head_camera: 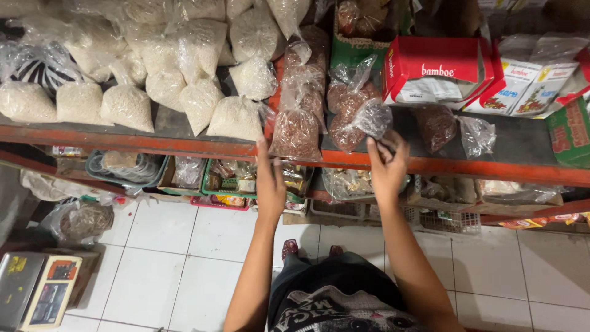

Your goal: The person organizes plastic bags containing rice and grains on shelves by sliding them into rows and stacking them.

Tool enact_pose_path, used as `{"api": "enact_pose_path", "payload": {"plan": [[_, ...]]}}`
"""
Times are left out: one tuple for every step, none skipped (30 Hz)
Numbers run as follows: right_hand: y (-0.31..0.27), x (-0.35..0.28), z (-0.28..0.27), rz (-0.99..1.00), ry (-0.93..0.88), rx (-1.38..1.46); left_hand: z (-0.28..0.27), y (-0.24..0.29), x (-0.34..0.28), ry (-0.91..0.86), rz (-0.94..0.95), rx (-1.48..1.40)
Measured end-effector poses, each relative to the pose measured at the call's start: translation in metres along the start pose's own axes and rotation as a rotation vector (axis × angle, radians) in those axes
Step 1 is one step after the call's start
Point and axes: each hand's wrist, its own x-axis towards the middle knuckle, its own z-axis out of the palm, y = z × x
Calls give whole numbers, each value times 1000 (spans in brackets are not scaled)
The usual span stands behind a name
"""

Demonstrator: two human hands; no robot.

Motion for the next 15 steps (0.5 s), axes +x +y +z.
{"api": "enact_pose_path", "payload": {"plan": [[-1,5,4,-41,-48,-70,2,3,1,-34,70,99],[-2,10,10,-82,-97,-140,8,9,3,-69,140,198],[-1,13,19,-131,-129,-263,14,17,5,-106,212,294],[3,15,28,-181,-159,-387,19,26,5,-167,260,284],[7,15,32,-229,-187,-514,25,36,3,-231,309,271],[13,13,34,-229,-158,-515,28,45,3,-294,357,257],[20,13,34,-233,-127,-516,29,52,4,-317,365,224],[27,14,33,-236,-96,-518,30,58,3,-340,372,191],[33,17,26,-100,-100,-489,31,63,5,-361,383,158],[36,20,14,34,-107,-458,31,66,5,-356,357,119],[38,22,0,173,-115,-427,29,67,4,-356,326,78],[38,29,-13,149,-149,-399,29,67,3,-355,295,38],[33,36,-26,123,-182,-370,31,66,5,-369,276,28],[26,41,-32,97,-216,-341,33,64,6,-383,256,19],[18,45,-31,127,-262,-282,37,62,7,-398,237,8]]}}
